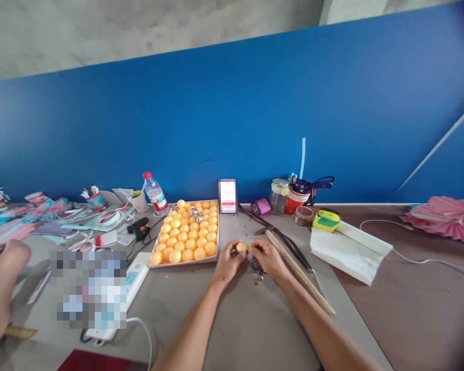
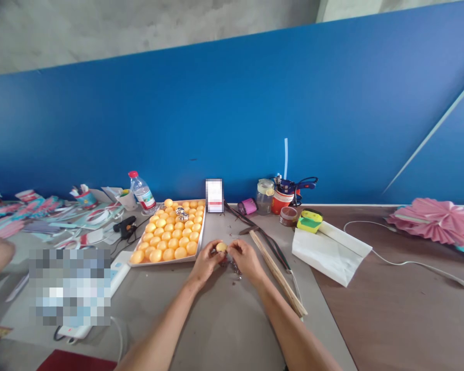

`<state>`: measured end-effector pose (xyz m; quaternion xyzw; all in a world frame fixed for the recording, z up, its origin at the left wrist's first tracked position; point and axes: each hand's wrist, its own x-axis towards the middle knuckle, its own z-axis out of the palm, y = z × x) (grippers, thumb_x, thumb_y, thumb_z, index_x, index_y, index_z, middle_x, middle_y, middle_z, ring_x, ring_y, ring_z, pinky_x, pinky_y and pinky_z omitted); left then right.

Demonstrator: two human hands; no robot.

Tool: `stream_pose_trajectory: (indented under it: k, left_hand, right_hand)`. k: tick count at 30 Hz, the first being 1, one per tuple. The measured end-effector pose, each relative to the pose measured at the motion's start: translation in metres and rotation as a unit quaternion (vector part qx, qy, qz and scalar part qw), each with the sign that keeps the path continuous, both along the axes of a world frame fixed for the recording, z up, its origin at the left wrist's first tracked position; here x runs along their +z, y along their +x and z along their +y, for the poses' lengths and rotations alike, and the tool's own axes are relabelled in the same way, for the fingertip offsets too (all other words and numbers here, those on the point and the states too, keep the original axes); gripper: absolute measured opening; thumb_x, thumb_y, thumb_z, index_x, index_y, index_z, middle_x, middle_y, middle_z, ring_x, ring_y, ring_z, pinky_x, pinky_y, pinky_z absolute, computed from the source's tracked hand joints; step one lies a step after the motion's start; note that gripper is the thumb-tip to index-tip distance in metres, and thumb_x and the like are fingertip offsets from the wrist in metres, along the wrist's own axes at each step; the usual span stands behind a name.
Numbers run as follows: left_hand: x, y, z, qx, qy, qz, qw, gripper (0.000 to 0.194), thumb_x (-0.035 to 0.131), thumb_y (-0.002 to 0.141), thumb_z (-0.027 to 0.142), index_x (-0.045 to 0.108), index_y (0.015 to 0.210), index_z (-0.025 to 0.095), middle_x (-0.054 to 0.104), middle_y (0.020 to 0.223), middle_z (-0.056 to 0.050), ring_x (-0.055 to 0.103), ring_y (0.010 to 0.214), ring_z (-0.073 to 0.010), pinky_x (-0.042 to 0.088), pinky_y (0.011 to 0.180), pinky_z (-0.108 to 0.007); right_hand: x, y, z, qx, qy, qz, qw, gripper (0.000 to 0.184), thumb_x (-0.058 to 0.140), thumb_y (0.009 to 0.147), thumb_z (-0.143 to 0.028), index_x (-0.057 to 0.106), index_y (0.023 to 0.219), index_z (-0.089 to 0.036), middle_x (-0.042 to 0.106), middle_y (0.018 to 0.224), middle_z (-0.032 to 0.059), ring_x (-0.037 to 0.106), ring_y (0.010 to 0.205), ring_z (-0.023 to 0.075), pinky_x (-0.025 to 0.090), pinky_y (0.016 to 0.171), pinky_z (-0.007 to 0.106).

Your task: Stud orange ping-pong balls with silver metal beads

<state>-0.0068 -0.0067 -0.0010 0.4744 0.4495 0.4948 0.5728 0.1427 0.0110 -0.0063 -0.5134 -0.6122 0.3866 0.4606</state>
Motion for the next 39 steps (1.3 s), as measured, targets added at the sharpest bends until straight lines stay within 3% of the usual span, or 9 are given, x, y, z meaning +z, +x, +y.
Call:
stream_pose_trajectory:
  k: [5, 9, 12, 15, 18, 23, 27, 33, 39]
  left_hand:
    - [-0.001, 0.000, 0.005, 0.043, -0.018, -0.057, 0.997, 0.046, 0.073, 0.062, 0.033, 0.059, 0.102, 0.016, 0.061, 0.097, -0.005, 0.057, 0.078, -0.0149, 0.048, 0.071, -0.027]
    - [-0.001, 0.000, 0.005, 0.038, -0.025, -0.058, 0.997, 0.050, 0.075, 0.060, 0.030, 0.059, 0.105, 0.015, 0.061, 0.093, -0.005, 0.057, 0.073, -0.0131, 0.048, 0.071, -0.027]
    - [-0.001, 0.000, 0.005, 0.028, -0.022, -0.048, 0.998, 0.049, 0.074, 0.061, 0.029, 0.059, 0.105, 0.014, 0.061, 0.090, -0.004, 0.056, 0.069, -0.0118, 0.047, 0.069, -0.026]
    - [-0.002, 0.000, 0.005, 0.029, -0.016, -0.044, 0.998, 0.047, 0.074, 0.061, 0.028, 0.059, 0.104, 0.014, 0.061, 0.092, -0.004, 0.056, 0.072, -0.0124, 0.047, 0.069, -0.025]
    - [-0.002, 0.000, 0.005, 0.034, -0.020, -0.042, 0.998, 0.047, 0.074, 0.061, 0.030, 0.060, 0.103, 0.015, 0.061, 0.092, -0.004, 0.056, 0.074, -0.0133, 0.048, 0.070, -0.026]
    - [-0.001, 0.000, 0.004, 0.026, -0.018, -0.038, 0.999, 0.047, 0.074, 0.062, 0.034, 0.059, 0.102, 0.015, 0.061, 0.093, -0.005, 0.057, 0.075, -0.0142, 0.048, 0.070, -0.027]
    - [0.000, 0.000, 0.004, 0.021, -0.022, -0.035, 0.999, 0.045, 0.074, 0.063, 0.032, 0.059, 0.101, 0.016, 0.061, 0.090, -0.004, 0.056, 0.073, -0.0138, 0.048, 0.069, -0.027]
    - [-0.001, 0.000, 0.004, 0.016, -0.019, -0.042, 0.999, 0.043, 0.072, 0.065, 0.029, 0.058, 0.104, 0.015, 0.061, 0.093, -0.004, 0.056, 0.077, -0.0139, 0.048, 0.070, -0.026]
    - [0.003, -0.001, 0.002, 0.017, -0.017, -0.022, 0.999, 0.043, 0.071, 0.066, 0.028, 0.058, 0.104, 0.015, 0.060, 0.092, -0.004, 0.056, 0.075, -0.0130, 0.047, 0.068, -0.024]
  right_hand:
    - [-0.008, 0.018, 0.007, -0.033, 0.091, -0.187, 0.978, 0.016, 0.052, 0.076, -0.025, 0.064, 0.082, -0.017, 0.065, 0.086, 0.0079, 0.059, 0.081, 0.0202, 0.043, 0.078, 0.032]
    - [-0.007, 0.017, 0.001, 0.000, 0.064, -0.373, 0.925, 0.018, 0.056, 0.076, -0.023, 0.066, 0.089, -0.018, 0.064, 0.095, 0.0103, 0.060, 0.090, 0.0232, 0.040, 0.082, 0.033]
    - [-0.003, 0.014, -0.003, 0.026, 0.052, -0.424, 0.904, 0.016, 0.053, 0.077, -0.019, 0.066, 0.086, -0.019, 0.065, 0.093, 0.0096, 0.060, 0.089, 0.0225, 0.038, 0.079, 0.032]
    - [-0.004, 0.013, -0.002, 0.029, 0.054, -0.419, 0.906, 0.016, 0.048, 0.078, -0.014, 0.064, 0.078, -0.018, 0.065, 0.086, 0.0087, 0.060, 0.085, 0.0209, 0.038, 0.076, 0.030]
    - [-0.010, 0.013, 0.001, 0.017, 0.070, -0.375, 0.924, 0.017, 0.045, 0.077, -0.013, 0.061, 0.071, -0.018, 0.064, 0.081, 0.0074, 0.060, 0.081, 0.0196, 0.039, 0.074, 0.029]
    - [-0.019, 0.012, 0.007, -0.047, 0.112, -0.180, 0.976, 0.011, 0.046, 0.071, -0.015, 0.055, 0.068, -0.019, 0.061, 0.076, 0.0048, 0.058, 0.073, 0.0180, 0.043, 0.070, 0.028]
    - [-0.019, 0.008, 0.008, -0.073, 0.036, -0.027, 0.996, 0.005, 0.050, 0.072, -0.026, 0.052, 0.072, -0.021, 0.055, 0.058, -0.0016, 0.051, 0.052, 0.0152, 0.040, 0.054, 0.027]
    - [-0.013, 0.002, 0.002, 0.011, -0.077, 0.140, 0.987, 0.023, 0.058, 0.073, -0.041, 0.053, 0.071, -0.019, 0.044, 0.044, -0.0071, 0.036, 0.040, 0.0085, 0.026, 0.042, 0.022]
    - [-0.003, -0.003, -0.005, 0.073, -0.133, 0.213, 0.965, 0.021, 0.063, 0.067, -0.031, 0.058, 0.080, -0.015, 0.053, 0.049, -0.0051, 0.043, 0.045, 0.0080, 0.030, 0.047, 0.021]
